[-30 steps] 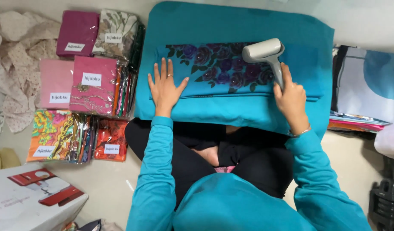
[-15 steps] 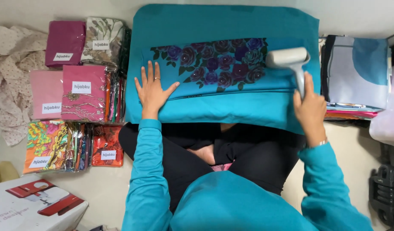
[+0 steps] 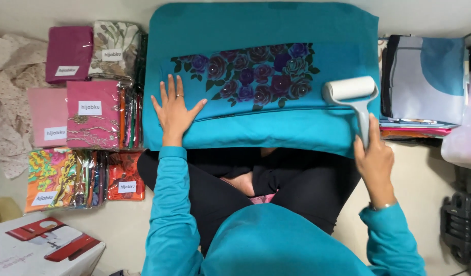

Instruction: The person folds colorful fabrics and slides them into clear plastic sleeves, attaches stickers to the packaging, and uses a lint roller to remove debris from a large blue textile spread on the floor.

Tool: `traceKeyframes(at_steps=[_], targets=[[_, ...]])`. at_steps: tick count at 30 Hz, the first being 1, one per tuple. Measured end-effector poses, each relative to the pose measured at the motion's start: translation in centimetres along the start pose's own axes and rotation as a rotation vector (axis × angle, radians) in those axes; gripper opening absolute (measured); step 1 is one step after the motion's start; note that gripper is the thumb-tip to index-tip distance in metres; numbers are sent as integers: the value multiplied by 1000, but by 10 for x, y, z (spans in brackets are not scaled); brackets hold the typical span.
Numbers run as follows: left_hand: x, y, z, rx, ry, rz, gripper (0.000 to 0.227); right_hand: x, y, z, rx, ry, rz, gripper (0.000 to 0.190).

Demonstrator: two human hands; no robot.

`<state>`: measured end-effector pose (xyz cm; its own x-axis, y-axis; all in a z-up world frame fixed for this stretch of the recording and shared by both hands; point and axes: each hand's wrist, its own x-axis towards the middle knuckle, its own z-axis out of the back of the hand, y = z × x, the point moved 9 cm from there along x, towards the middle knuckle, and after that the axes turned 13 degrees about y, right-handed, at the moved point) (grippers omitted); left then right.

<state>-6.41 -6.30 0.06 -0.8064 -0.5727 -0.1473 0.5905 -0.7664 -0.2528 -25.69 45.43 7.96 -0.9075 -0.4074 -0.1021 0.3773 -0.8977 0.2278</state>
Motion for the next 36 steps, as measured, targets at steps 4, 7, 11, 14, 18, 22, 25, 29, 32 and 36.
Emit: traceKeyframes(at_steps=[4,7,11,14,18,22,25,29,32,36], targets=[[1,-1,-7,22,-36,-33,104,2,1,45,68,-177,334,62],[-20,-38,21,-5,-94,-240,92,49,15,71,103,-275,491,60],[-64,-85,44,-33,-150,-581,59,138,32,67,58,-357,614,64],[-75,-82,53,-9,-205,-567,40,204,35,40,-67,-354,578,65],[-78,-65,65,103,-257,-507,37,229,39,24,23,-268,525,66],[-77,-46,70,140,-306,-451,32,208,36,17,-123,-252,529,75],[-75,-32,71,180,-299,-408,32,145,71,28,-49,-175,719,80],[-76,-9,77,211,-308,-362,29,85,90,-2,-91,45,890,61],[-81,-2,94,193,-377,-359,22,100,53,-6,-282,-110,704,54],[-76,13,101,129,-337,-345,26,114,34,-3,-393,-191,679,59]])
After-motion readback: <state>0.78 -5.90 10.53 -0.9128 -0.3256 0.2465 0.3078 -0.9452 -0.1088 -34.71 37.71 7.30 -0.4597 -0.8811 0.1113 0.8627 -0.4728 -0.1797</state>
